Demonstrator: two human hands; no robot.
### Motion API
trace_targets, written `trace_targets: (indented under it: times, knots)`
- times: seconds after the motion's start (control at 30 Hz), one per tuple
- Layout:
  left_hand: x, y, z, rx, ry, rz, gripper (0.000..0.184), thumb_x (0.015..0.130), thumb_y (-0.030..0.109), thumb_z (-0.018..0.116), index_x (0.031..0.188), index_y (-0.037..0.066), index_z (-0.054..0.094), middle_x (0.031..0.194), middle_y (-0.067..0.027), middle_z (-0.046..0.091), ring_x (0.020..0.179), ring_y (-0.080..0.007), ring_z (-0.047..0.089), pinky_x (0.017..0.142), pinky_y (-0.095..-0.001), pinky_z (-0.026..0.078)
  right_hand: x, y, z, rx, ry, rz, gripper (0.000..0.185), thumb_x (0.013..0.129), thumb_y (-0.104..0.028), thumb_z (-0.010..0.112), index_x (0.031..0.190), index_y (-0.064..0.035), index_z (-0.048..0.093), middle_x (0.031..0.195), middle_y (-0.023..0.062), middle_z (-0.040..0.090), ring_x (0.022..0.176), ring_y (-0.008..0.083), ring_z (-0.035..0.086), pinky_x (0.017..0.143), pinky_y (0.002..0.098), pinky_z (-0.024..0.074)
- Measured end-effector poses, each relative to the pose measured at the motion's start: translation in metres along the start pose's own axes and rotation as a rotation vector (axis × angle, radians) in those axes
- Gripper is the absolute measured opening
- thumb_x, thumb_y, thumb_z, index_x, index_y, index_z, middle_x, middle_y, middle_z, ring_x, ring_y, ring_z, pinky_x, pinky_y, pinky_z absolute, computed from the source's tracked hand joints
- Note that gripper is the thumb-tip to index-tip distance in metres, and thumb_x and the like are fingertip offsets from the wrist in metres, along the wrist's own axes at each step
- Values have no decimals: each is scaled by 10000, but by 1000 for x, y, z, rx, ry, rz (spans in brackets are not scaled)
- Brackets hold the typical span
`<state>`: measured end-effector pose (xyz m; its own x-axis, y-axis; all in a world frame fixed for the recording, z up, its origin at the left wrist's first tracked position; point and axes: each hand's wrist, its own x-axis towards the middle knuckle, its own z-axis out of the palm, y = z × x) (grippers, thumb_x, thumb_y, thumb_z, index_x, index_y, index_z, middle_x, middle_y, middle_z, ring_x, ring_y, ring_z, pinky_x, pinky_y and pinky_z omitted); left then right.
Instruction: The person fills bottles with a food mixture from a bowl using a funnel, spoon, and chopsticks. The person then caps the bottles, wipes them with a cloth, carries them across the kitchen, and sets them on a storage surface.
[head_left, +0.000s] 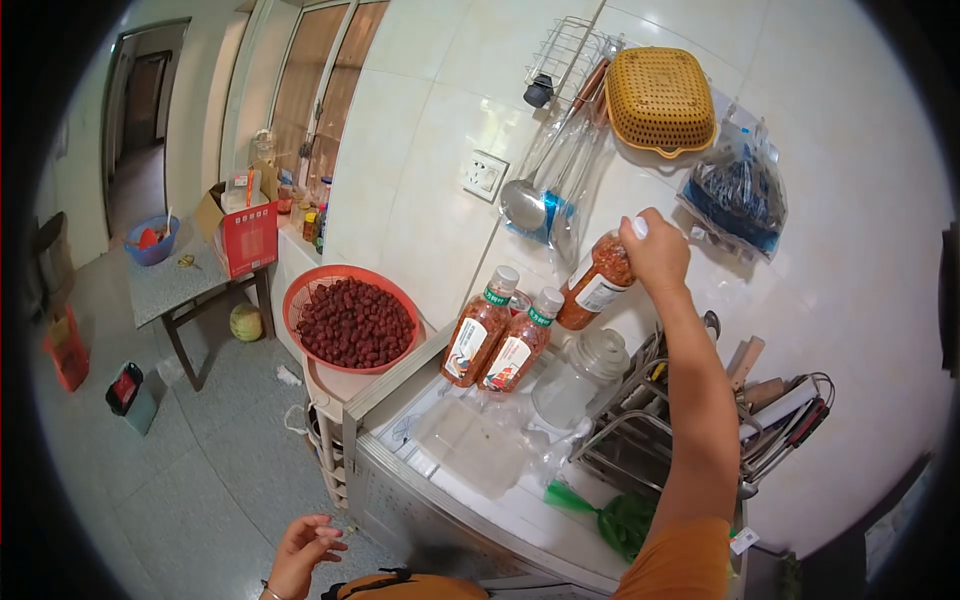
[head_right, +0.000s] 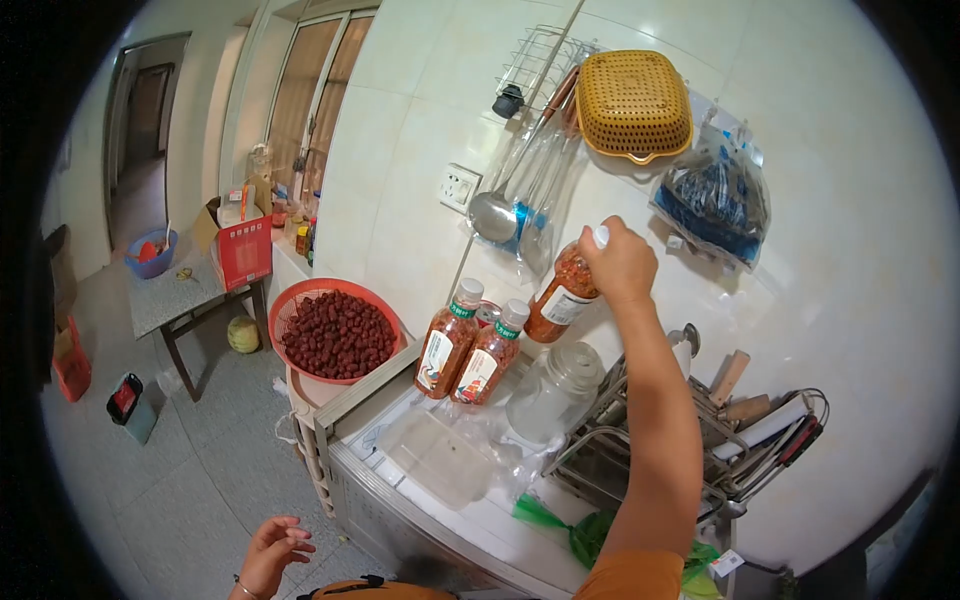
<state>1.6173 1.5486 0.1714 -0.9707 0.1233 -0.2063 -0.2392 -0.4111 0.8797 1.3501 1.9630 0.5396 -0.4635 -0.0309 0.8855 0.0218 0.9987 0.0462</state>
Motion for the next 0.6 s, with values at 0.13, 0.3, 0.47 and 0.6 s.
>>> trace_targets:
  times: [0.13, 0.3, 0.47, 0.6]
  knots:
    - [-6, 4, 8, 24, 41, 55, 368, 918, 208, 593, 1250, 70, 514, 1093, -72, 629, 952, -199, 625, 776, -322, 505, -9, 11, 35, 40, -117, 38, 359, 803, -407, 628, 916, -66, 643, 816, 197, 676, 774, 386, 655, 691, 470, 511]
    - [-4, 10, 14, 21, 66, 53, 380, 912, 214, 605, 1251, 67, 521, 1074, -64, 640, 933, -190, 633, 778, -310, 507, -17, 13, 60, 73, -293, 96, 378, 817, -412, 602, 967, -66, 630, 860, 192, 673, 833, 382, 646, 729, 465, 509]
    - [-6, 6, 13, 15, 76, 50, 390, 913, 211, 604, 1264, 65, 515, 1086, -68, 640, 931, -193, 636, 778, -309, 514, -25, 21, 87, 93, -336, 102, 388, 820, -417, 594, 979, -65, 627, 889, 197, 673, 856, 381, 644, 744, 465, 507]
    - [-8, 0, 8, -3, 70, 59, 390, 915, 211, 602, 1266, 64, 514, 1088, -70, 639, 937, -195, 637, 780, -312, 516, -39, 22, 99, 74, -412, 143, 396, 822, -415, 597, 1002, -63, 620, 921, 199, 671, 881, 380, 641, 755, 465, 505]
